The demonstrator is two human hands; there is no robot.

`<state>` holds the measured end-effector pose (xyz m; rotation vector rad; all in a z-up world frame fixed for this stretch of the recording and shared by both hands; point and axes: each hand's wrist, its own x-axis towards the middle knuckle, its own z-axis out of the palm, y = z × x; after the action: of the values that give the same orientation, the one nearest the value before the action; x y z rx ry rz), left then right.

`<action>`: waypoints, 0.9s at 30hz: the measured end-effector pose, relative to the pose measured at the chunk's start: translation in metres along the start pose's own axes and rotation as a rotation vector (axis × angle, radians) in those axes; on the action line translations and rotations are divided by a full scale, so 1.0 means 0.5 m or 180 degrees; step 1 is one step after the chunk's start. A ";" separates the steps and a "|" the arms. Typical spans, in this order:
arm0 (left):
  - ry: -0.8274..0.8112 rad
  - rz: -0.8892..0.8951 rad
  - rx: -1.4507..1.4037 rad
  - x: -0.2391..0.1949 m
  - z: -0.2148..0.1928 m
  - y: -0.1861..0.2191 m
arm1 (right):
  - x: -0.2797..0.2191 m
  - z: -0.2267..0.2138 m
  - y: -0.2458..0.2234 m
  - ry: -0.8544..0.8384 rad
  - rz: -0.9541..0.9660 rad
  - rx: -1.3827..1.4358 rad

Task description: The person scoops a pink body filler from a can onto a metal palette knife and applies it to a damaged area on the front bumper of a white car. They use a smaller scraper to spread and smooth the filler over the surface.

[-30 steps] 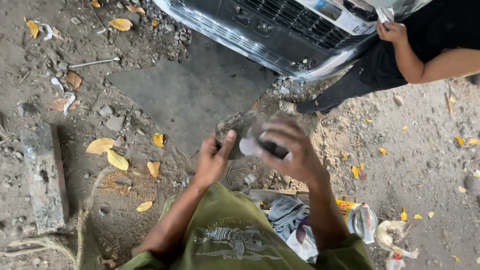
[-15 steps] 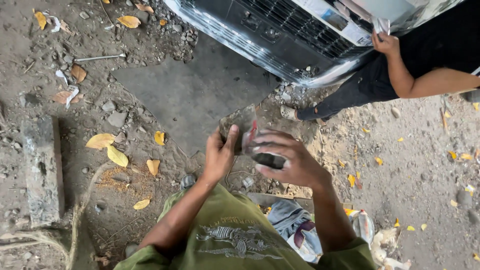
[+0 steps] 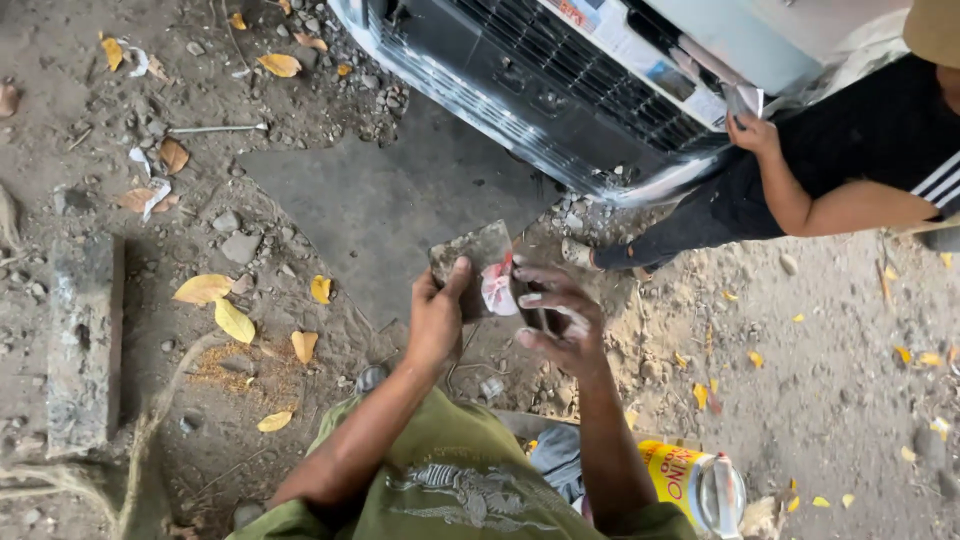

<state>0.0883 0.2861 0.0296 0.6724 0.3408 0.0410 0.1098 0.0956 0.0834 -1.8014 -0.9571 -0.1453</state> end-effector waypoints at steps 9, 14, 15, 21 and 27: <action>0.0057 -0.0057 0.0044 -0.015 -0.039 0.040 | 0.025 -0.084 -0.058 -0.0939 0.0867 -0.1514; -0.0425 0.0788 0.1359 -0.061 0.003 0.081 | 0.050 -0.009 -0.145 -0.0712 0.0082 -0.1628; -0.0511 0.1002 0.1593 -0.071 0.014 0.093 | 0.053 0.002 -0.148 -0.0935 -0.0094 -0.1669; -0.0085 0.0853 0.1988 -0.048 -0.027 0.055 | -0.008 -0.032 -0.070 -0.0895 0.0613 -0.0819; 0.0179 0.0194 -0.0221 -0.046 -0.040 0.047 | 0.028 0.022 0.020 -0.0267 -0.0150 0.0046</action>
<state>0.0617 0.3129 0.0365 0.6135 0.3713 0.1293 0.1224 0.1110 0.0781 -1.7840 -1.0579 -0.0926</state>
